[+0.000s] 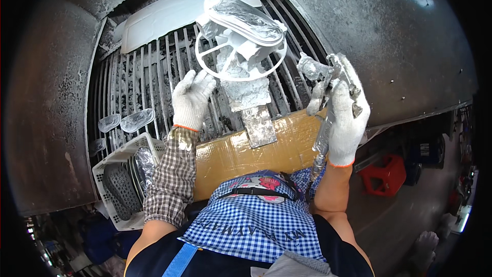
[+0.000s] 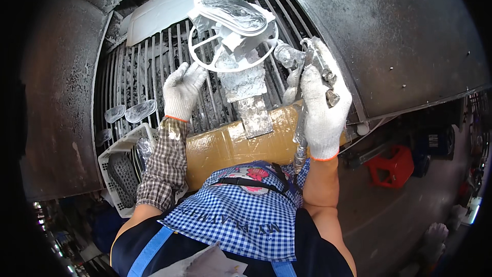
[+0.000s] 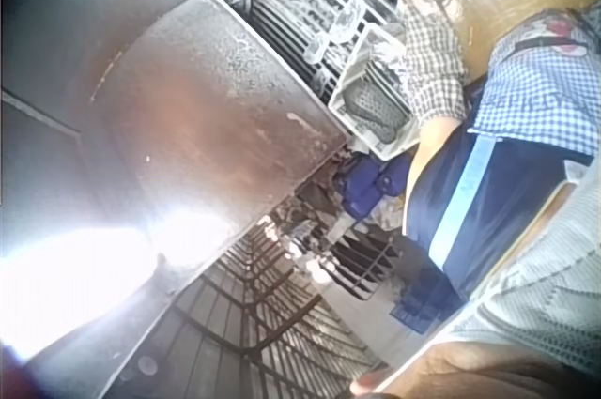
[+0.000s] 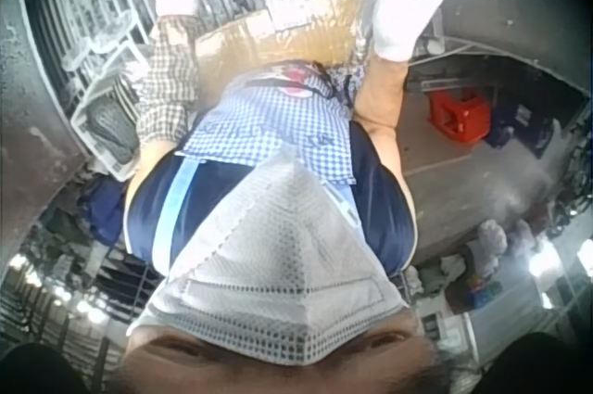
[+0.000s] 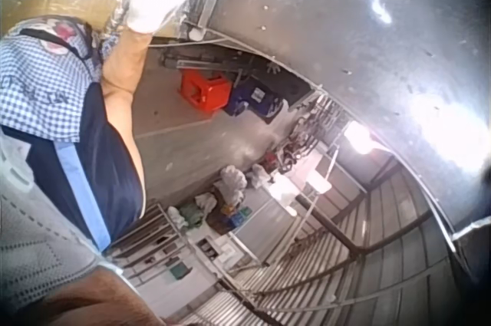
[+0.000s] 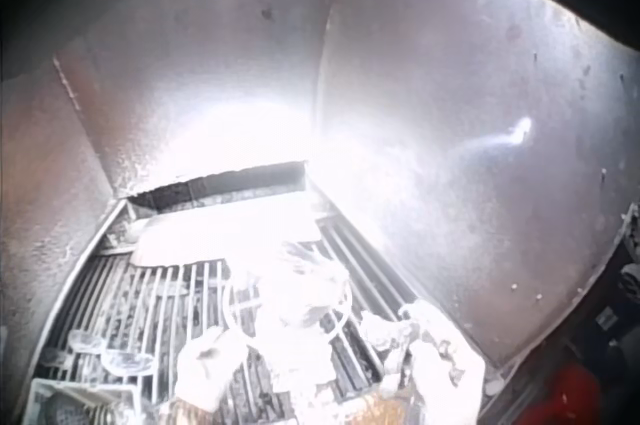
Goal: The person spray paints the soles of black slippers white using a handheld spray gun. They pick up slippers from a white plastic basket, place them on a metal grate, and apply a coat of white paint to the bottom surface. After painting, they return the slippers to the basket and repeat the process for multiple units.
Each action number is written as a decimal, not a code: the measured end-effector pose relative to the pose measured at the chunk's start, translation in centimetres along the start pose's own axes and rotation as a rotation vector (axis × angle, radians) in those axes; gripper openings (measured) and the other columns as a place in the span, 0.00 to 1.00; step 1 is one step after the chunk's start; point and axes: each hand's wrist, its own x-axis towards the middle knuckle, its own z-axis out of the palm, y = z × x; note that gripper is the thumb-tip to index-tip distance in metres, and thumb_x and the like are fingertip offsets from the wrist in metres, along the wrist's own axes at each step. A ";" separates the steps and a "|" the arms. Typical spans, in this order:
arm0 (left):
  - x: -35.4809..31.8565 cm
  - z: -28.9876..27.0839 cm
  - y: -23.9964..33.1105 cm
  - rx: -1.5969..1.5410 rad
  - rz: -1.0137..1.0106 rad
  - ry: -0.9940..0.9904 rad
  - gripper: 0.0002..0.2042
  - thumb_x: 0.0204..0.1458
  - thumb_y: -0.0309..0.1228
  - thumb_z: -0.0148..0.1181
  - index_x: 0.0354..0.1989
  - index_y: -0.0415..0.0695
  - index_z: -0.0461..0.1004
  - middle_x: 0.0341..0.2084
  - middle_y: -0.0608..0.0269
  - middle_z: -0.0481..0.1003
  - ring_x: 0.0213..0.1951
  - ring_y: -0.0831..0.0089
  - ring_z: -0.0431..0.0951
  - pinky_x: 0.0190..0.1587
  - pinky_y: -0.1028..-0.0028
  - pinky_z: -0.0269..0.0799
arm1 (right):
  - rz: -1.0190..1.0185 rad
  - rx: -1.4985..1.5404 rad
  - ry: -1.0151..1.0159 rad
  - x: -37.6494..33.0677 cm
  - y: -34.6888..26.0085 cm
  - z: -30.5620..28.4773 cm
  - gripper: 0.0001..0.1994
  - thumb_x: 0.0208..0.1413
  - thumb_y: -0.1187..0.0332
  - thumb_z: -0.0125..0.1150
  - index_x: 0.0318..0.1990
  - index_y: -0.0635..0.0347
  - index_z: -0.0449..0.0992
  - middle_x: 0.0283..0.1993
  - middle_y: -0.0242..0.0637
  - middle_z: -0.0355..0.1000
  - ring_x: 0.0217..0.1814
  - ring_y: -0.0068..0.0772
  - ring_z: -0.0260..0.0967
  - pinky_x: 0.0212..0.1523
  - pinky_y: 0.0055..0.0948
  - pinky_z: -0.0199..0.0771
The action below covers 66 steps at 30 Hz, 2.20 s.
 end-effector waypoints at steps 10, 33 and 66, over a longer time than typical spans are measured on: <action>-0.6 -1.0 -2.9 0.023 -0.159 0.007 0.15 0.59 0.28 0.57 0.52 0.34 0.74 0.48 0.42 0.80 0.51 0.46 0.82 0.57 0.49 0.81 | 0.072 0.072 -0.060 -0.1 -1.1 0.4 0.23 0.73 0.72 0.56 0.71 0.71 0.68 0.51 0.40 0.80 0.40 0.19 0.75 0.39 0.21 0.78; -2.9 0.2 -4.9 0.075 -0.244 0.035 0.20 0.63 0.34 0.57 0.60 0.35 0.70 0.54 0.41 0.77 0.55 0.46 0.80 0.59 0.50 0.79 | 0.052 0.179 -0.103 4.3 3.1 5.5 0.23 0.73 0.69 0.60 0.71 0.70 0.69 0.37 0.31 0.76 0.30 0.15 0.71 0.30 0.19 0.74; -4.3 4.0 -4.3 0.243 -0.161 -0.091 0.15 0.65 0.29 0.57 0.56 0.35 0.75 0.44 0.49 0.82 0.44 0.58 0.84 0.48 0.60 0.83 | 0.346 0.009 -0.102 -0.9 3.0 1.3 0.35 0.67 0.71 0.66 0.77 0.69 0.58 0.52 0.37 0.78 0.48 0.23 0.75 0.49 0.25 0.79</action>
